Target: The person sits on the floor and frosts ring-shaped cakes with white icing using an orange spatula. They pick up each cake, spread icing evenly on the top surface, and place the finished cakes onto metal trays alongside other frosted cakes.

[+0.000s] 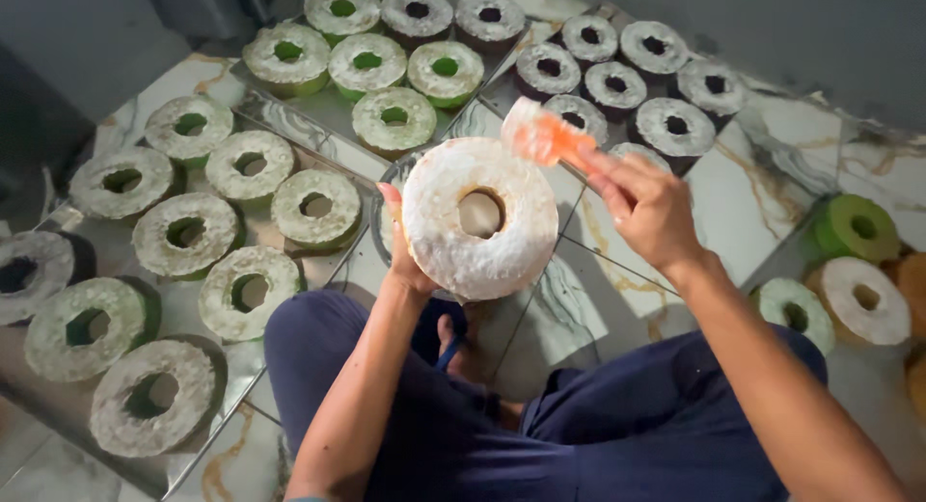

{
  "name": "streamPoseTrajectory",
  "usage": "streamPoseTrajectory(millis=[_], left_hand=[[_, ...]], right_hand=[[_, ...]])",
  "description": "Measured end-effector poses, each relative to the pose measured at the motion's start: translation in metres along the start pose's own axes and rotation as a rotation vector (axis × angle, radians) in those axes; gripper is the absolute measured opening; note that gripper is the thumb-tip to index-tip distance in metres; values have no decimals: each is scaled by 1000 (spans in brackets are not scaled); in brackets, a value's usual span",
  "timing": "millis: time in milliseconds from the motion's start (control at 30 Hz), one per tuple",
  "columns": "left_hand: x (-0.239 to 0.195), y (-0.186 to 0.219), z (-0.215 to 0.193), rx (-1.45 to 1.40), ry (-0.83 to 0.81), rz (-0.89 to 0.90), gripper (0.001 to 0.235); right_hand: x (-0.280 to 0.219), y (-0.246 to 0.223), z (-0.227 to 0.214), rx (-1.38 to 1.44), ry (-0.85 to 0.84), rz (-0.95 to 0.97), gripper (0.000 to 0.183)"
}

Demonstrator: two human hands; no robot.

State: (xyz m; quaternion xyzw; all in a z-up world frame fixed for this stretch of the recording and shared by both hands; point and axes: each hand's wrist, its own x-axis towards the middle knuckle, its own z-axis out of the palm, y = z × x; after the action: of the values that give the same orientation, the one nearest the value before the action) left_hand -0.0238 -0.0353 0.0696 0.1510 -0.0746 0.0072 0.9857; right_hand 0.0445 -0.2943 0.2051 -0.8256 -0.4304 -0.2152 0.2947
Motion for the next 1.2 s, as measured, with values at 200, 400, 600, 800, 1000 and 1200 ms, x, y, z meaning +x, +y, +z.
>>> streamPoseTrajectory(millis=[200,400,600,800,1000,1200], left_hand=[[0,-16,18,57,-47,-116,109],[3,-36,27,107,72,-64,110],[10,-50,25,33,-13,-57,106],[11,-56,24,21,-13,-27,102],[13,-57,28,32,10,-11,102],[12,-57,29,68,42,-5,102]], right_hand=[[-13,-22,-11,100,-49,-79,37],[-37,-25,-27,-7,85,76,32],[-60,-13,-33,-30,115,103,35],[-62,-5,-39,-55,76,30,39],[-68,-6,-45,-109,93,5,37],[-58,-15,-34,-46,137,166,35]])
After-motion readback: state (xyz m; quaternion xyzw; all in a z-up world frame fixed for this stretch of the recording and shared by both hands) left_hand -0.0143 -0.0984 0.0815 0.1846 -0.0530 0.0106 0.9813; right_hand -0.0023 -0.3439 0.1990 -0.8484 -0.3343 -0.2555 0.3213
